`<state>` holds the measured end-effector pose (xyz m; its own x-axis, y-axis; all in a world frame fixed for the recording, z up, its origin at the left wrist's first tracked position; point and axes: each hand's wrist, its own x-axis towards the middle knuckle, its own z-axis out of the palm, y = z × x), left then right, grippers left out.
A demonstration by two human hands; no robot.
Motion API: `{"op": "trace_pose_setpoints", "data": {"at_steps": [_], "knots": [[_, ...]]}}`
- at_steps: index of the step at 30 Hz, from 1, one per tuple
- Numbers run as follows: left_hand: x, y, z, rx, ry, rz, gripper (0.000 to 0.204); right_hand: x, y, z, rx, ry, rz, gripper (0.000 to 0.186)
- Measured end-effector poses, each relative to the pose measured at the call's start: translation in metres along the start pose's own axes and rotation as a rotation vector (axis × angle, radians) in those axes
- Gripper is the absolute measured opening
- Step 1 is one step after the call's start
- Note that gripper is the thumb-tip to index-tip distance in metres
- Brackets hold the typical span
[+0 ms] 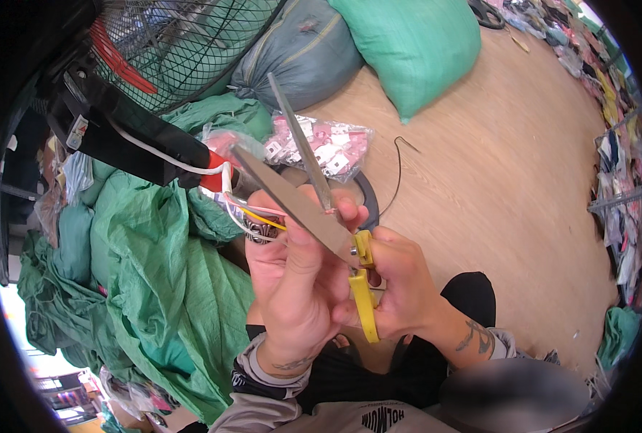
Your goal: The person strips and twists electrical wires, cuts them with scissors, and prepares them for connection. The person handles a white cable and a black wire, using yellow-handled scissors to trim the wires.
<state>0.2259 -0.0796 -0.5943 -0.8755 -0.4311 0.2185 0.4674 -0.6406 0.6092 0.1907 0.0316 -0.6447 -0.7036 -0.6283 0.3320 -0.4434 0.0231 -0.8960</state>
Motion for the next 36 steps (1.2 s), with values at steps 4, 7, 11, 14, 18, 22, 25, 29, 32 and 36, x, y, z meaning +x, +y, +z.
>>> {"op": "trace_pose_setpoints", "data": {"at_steps": [4,7,11,14,18,22,25,29,32,36], "knots": [[0.000,-0.001,0.002,0.016,0.000,-0.002,0.014,-0.001,-0.001,-0.001,-0.003,-0.015,0.007,0.060],[0.000,0.001,0.001,0.098,0.001,0.004,0.014,-0.003,-0.001,-0.001,0.010,-0.018,0.027,0.060],[0.001,-0.001,0.003,0.113,0.007,0.048,0.015,-0.005,0.000,-0.004,0.008,-0.046,0.025,0.061],[0.000,0.000,0.004,0.151,0.001,0.072,0.015,-0.006,-0.005,-0.006,0.060,-0.080,0.064,0.055],[0.000,0.000,0.007,0.205,0.008,0.084,0.015,-0.007,-0.007,-0.011,0.072,-0.078,0.069,0.055],[-0.001,0.002,0.008,0.237,0.021,0.067,0.015,-0.007,-0.008,-0.014,0.091,-0.089,0.053,0.055],[0.000,0.001,0.007,0.217,-0.011,0.057,0.014,-0.009,-0.006,-0.014,0.105,-0.096,0.058,0.054],[0.000,0.000,0.007,0.207,-0.005,0.063,0.014,-0.008,-0.007,-0.015,0.099,-0.093,0.059,0.054],[0.000,0.001,0.010,0.221,-0.001,0.054,0.015,-0.007,-0.008,-0.016,0.086,-0.084,0.065,0.054],[0.000,0.001,0.005,0.231,-0.032,0.060,0.016,-0.010,-0.008,-0.015,0.033,-0.041,0.072,0.056]]}}
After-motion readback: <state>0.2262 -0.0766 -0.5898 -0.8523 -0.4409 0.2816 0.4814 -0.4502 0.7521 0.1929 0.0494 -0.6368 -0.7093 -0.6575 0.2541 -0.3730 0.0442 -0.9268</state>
